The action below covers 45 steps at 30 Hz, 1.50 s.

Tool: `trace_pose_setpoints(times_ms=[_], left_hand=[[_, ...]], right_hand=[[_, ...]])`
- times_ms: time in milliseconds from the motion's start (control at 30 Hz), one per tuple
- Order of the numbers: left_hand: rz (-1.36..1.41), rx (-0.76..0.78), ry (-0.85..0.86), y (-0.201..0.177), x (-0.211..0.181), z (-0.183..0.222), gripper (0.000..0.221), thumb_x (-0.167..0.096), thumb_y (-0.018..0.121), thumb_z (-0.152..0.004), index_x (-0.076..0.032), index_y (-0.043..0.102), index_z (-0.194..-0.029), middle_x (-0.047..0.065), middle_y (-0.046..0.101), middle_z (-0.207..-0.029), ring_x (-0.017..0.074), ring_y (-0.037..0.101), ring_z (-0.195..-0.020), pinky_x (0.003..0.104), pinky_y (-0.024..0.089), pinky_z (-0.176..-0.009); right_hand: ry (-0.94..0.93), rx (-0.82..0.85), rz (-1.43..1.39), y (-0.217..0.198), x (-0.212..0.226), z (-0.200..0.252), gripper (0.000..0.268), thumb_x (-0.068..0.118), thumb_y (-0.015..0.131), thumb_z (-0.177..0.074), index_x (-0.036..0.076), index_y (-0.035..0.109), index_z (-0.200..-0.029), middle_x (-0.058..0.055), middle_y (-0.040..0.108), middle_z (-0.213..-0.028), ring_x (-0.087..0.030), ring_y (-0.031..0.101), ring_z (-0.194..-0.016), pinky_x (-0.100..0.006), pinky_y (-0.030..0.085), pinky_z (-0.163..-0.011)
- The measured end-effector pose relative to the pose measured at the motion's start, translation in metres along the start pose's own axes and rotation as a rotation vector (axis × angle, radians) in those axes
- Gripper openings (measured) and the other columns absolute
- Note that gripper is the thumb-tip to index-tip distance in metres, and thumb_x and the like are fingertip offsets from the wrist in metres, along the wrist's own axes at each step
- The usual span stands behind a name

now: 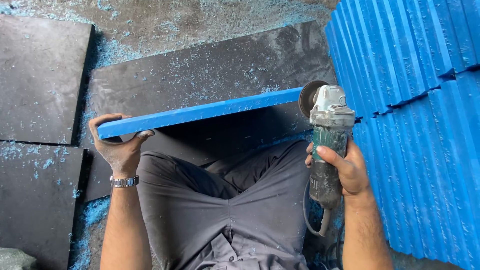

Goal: The recorder uses an angle grinder to smooth the edges of blue plastic plates.

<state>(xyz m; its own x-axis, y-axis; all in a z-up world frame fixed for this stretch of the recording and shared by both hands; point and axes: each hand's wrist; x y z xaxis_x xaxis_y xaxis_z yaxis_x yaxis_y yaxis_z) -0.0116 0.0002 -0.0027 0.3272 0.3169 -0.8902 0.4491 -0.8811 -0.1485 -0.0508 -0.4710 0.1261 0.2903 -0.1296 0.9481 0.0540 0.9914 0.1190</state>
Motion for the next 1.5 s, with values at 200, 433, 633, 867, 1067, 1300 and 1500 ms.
trace_pose_setpoints(times_ms=[200,433,633,867,1067,1300,1500], left_hand=[[-0.018,0.004,-0.017,-0.003,0.004,0.003,0.08,-0.014,0.107,-0.071,-0.009,0.049,-0.126,0.004,0.063,-0.121,0.0171,0.068,-0.113,0.035,0.062,-0.102],[-0.012,0.014,-0.017,-0.006,0.005,0.008,0.081,-0.013,0.107,-0.071,-0.01,0.049,-0.127,0.004,0.063,-0.122,0.0179,0.068,-0.115,0.035,0.063,-0.103],[-0.059,0.011,0.009,-0.003,0.005,0.01,0.083,-0.014,0.108,-0.071,-0.01,0.048,-0.128,0.004,0.062,-0.123,0.018,0.07,-0.116,0.035,0.06,-0.102],[0.009,0.006,-0.039,-0.002,0.0,0.012,0.082,-0.013,0.108,-0.071,-0.01,0.049,-0.128,0.003,0.063,-0.122,0.0171,0.07,-0.114,0.034,0.065,-0.101],[0.048,0.017,0.004,-0.004,0.005,0.02,0.082,-0.015,0.106,-0.07,-0.011,0.048,-0.128,0.004,0.064,-0.122,0.0171,0.07,-0.116,0.035,0.06,-0.101],[0.013,0.011,0.021,-0.001,-0.002,0.018,0.084,-0.015,0.107,-0.068,-0.01,0.047,-0.127,0.004,0.062,-0.122,0.0172,0.069,-0.114,0.034,0.065,-0.1],[-0.002,0.011,0.032,-0.002,0.0,0.02,0.083,-0.014,0.108,-0.068,-0.01,0.048,-0.126,0.004,0.062,-0.121,0.0172,0.068,-0.114,0.034,0.064,-0.102]], right_hand=[[-0.006,-0.002,0.028,0.008,0.001,-0.002,0.057,0.017,0.073,-0.083,0.0,0.05,-0.133,-0.016,0.069,-0.098,-0.024,0.071,-0.078,-0.039,0.061,-0.07],[0.022,0.13,0.162,0.037,-0.003,-0.003,0.051,0.021,0.078,-0.081,-0.002,0.058,-0.122,-0.014,0.071,-0.096,-0.022,0.073,-0.079,-0.037,0.061,-0.073],[0.029,0.121,0.164,0.022,-0.001,0.004,0.045,0.02,0.077,-0.083,-0.003,0.061,-0.118,-0.015,0.071,-0.097,-0.022,0.073,-0.08,-0.036,0.061,-0.073],[0.056,-0.002,0.103,0.023,0.002,0.008,0.056,0.019,0.076,-0.079,0.003,0.053,-0.128,-0.012,0.069,-0.093,-0.021,0.071,-0.075,-0.036,0.06,-0.067],[0.033,0.277,0.256,0.073,-0.001,0.002,0.055,0.019,0.079,-0.082,0.0,0.055,-0.128,-0.012,0.069,-0.095,-0.018,0.07,-0.08,-0.034,0.06,-0.075],[0.101,0.076,0.113,0.021,-0.002,0.015,0.05,0.02,0.076,-0.082,-0.002,0.058,-0.123,-0.013,0.072,-0.098,-0.021,0.073,-0.08,-0.037,0.061,-0.074],[0.043,-0.047,0.087,0.034,0.0,0.013,0.051,0.021,0.075,-0.083,0.002,0.054,-0.126,-0.013,0.069,-0.094,-0.021,0.071,-0.076,-0.037,0.061,-0.069]])
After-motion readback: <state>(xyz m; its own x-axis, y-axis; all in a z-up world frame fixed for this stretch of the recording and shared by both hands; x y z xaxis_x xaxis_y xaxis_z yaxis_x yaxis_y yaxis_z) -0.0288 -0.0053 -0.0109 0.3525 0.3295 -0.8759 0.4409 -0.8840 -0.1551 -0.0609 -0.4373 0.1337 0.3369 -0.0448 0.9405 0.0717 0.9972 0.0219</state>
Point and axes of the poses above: each hand's wrist, its own z-axis away from the middle knuckle, its own y-axis out of the palm, x = y × z
